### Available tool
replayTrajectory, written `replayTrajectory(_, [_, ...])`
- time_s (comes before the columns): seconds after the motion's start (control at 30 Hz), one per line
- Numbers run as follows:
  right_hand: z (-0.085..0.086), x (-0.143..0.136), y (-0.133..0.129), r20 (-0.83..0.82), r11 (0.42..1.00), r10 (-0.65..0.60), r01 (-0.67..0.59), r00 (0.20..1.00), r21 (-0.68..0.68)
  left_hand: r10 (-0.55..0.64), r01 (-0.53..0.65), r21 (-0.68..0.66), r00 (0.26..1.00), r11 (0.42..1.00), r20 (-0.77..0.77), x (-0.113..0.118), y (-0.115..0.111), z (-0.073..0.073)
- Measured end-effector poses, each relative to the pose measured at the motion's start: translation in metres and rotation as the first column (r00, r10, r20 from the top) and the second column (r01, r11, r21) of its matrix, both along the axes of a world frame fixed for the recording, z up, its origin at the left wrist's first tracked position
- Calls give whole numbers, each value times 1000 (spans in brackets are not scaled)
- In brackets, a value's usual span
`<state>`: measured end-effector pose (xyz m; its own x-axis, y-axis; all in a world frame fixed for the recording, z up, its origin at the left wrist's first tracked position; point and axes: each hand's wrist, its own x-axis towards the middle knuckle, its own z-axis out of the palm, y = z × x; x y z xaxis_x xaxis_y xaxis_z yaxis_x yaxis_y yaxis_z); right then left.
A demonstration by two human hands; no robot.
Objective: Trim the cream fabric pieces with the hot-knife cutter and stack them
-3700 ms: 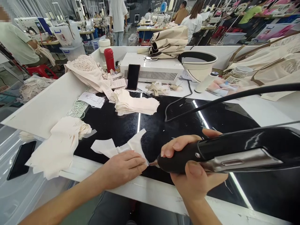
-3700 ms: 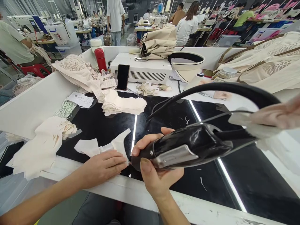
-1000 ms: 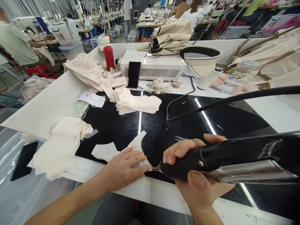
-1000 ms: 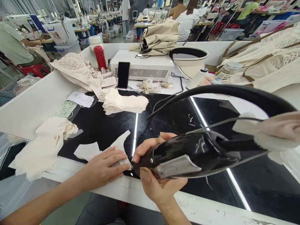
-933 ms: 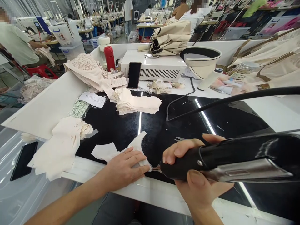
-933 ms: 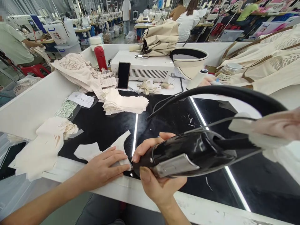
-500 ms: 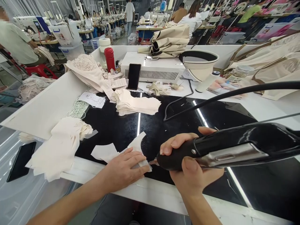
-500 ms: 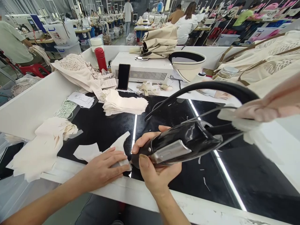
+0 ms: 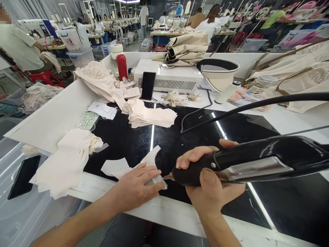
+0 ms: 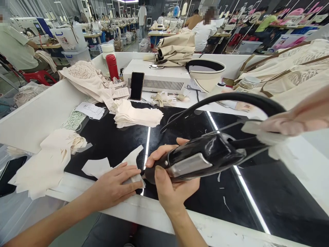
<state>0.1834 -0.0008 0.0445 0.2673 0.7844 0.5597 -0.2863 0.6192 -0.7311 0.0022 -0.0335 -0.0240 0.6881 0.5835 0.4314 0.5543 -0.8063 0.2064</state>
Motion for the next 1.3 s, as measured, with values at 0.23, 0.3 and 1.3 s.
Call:
replayTrajectory(0.23, [-1, -3, 6, -14, 1000, 8, -7, 1000, 5, -1, 1, -4, 1000, 1000, -8, 0, 0, 1])
replayTrajectory(0.3, [-3, -4, 6, -9, 1000, 19, -19, 1000, -9, -5, 5, -2, 1000, 1000, -2, 0, 1, 0])
replayTrajectory(1.3, [-1, -4, -12, -17, 997, 77, -77, 997, -15, -192, 193, 5, 978, 981, -84, -25, 41, 17])
